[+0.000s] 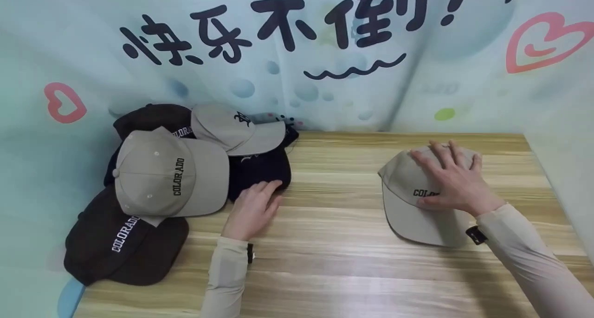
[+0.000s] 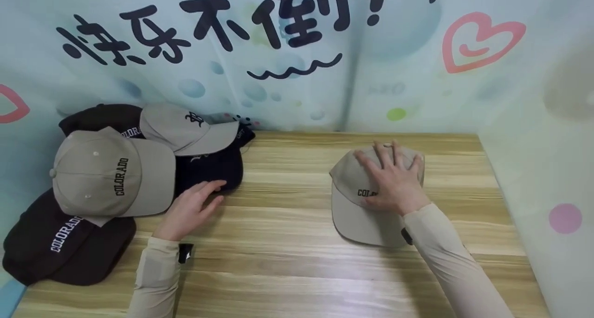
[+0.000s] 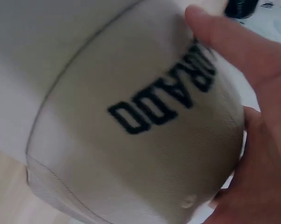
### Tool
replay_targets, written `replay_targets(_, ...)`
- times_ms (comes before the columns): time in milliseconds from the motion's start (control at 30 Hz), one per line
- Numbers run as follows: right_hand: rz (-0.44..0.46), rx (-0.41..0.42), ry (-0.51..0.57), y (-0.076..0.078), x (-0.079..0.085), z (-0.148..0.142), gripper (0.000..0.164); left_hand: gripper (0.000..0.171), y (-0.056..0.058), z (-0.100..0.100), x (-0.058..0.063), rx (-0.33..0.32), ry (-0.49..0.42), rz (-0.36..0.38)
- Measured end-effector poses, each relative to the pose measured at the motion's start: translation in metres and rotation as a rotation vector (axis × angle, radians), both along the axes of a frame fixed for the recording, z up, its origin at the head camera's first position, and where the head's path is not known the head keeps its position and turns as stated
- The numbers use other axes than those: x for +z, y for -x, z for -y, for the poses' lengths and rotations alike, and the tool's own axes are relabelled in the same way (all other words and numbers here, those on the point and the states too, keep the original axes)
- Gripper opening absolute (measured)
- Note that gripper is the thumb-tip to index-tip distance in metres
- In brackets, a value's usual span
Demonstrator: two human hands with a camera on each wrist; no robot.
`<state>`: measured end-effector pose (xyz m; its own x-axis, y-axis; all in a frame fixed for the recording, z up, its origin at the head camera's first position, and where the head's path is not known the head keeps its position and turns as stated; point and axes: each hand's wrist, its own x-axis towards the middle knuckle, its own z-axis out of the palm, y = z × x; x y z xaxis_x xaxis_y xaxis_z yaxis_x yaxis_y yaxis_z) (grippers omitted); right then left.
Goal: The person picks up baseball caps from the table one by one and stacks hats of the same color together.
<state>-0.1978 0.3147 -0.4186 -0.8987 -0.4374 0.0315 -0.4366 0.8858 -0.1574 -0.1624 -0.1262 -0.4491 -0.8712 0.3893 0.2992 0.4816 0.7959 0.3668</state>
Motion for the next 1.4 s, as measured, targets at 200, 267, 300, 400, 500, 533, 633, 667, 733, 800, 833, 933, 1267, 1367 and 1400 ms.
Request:
replay_targets(200, -0.062, 0.025, 0.027, -0.002, -0.006, -0.011, 0.11, 0.032, -0.001, 0.001, 0.001, 0.016, 0.005, 0.009)
replay_targets(267, -0.08, 0.034, 0.041, -0.003, -0.006, -0.014, 0.11, 0.032, -0.001, 0.003, 0.004, 0.019, 0.008, -0.014)
replay_targets(300, -0.087, 0.035, 0.047, -0.005, -0.006, -0.015, 0.11, 0.032, -0.002, 0.004, 0.005, 0.021, 0.007, -0.034)
replay_targets(400, -0.126, 0.053, 0.068, -0.012, -0.006, -0.015, 0.11, 0.034, -0.002, 0.013, 0.013, 0.057, 0.039, -0.06)
replay_targets(500, -0.183, 0.091, 0.09, -0.02, -0.004, -0.009, 0.109, 0.04, 0.0, 0.029, 0.028, 0.158, 0.14, -0.021)
replay_targets(533, -0.204, 0.111, 0.103, -0.024, -0.003, -0.007, 0.107, 0.044, 0.0, 0.036, 0.034, 0.195, 0.189, 0.011)
replay_targets(633, -0.239, 0.161, 0.152, -0.036, -0.004, 0.0, 0.094, 0.055, 0.002, 0.056, 0.052, 0.304, 0.318, 0.057)
replay_targets(667, -0.25, 0.179, 0.172, -0.04, -0.005, 0.002, 0.087, 0.057, 0.002, 0.065, 0.059, 0.335, 0.341, 0.056)
replay_targets(733, -0.273, 0.211, 0.214, -0.047, -0.007, 0.006, 0.068, 0.059, 0.002, 0.083, 0.07, 0.406, 0.352, 0.028)
replay_targets(800, -0.295, 0.226, 0.246, -0.054, -0.01, 0.008, 0.053, 0.061, 0.003, 0.105, 0.078, 0.49, 0.324, 0.01)
replay_targets(833, -0.307, 0.226, 0.262, -0.057, -0.012, 0.007, 0.049, 0.064, 0.003, 0.117, 0.081, 0.532, 0.3, 0.024)
replay_targets(933, -0.307, 0.172, 0.296, -0.068, -0.019, 0.0, 0.035, 0.081, 0.007, 0.153, 0.083, 0.663, 0.236, 0.147)
replay_targets(1267, -0.067, -0.147, 0.33, -0.1, -0.051, -0.031, 0.057, 0.105, 0.013, 0.213, 0.076, 0.641, -0.056, 0.508)
replay_targets(1367, -0.043, -0.169, 0.326, -0.101, -0.057, -0.03, 0.059, 0.103, 0.015, 0.212, 0.08, 0.64, -0.11, 0.474)
replay_targets(1400, -0.044, -0.171, 0.323, -0.101, -0.059, -0.03, 0.059, 0.102, 0.016, 0.21, 0.083, 0.64, -0.129, 0.461)
